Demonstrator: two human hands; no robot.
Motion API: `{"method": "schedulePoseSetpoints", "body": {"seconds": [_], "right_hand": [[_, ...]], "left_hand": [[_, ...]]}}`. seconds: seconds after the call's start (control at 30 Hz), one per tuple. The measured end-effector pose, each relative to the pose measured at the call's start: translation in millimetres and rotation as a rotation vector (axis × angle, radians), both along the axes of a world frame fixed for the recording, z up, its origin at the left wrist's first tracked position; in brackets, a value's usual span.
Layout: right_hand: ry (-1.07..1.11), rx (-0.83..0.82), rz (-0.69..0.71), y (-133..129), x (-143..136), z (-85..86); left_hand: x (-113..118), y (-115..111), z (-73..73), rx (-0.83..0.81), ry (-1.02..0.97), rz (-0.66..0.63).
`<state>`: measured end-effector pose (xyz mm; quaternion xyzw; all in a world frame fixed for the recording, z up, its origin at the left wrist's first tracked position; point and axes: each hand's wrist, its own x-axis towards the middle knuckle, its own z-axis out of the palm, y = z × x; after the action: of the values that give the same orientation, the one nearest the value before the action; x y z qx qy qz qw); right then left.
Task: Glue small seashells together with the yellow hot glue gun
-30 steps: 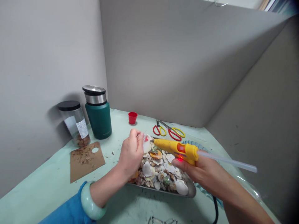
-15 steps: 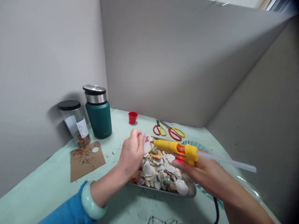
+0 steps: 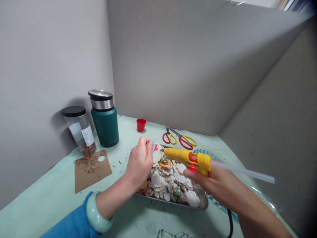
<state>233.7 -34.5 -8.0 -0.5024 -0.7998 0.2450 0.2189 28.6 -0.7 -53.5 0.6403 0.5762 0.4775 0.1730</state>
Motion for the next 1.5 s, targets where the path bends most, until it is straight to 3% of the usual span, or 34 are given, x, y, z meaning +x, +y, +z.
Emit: {"method": "schedulePoseSetpoints", "body": {"seconds": [1.5], "right_hand": [[0.166,-0.032,0.02,-1,-11,0.7]], "left_hand": [[5,-5,-0.9,-0.114,-0.106,-0.078]]}}
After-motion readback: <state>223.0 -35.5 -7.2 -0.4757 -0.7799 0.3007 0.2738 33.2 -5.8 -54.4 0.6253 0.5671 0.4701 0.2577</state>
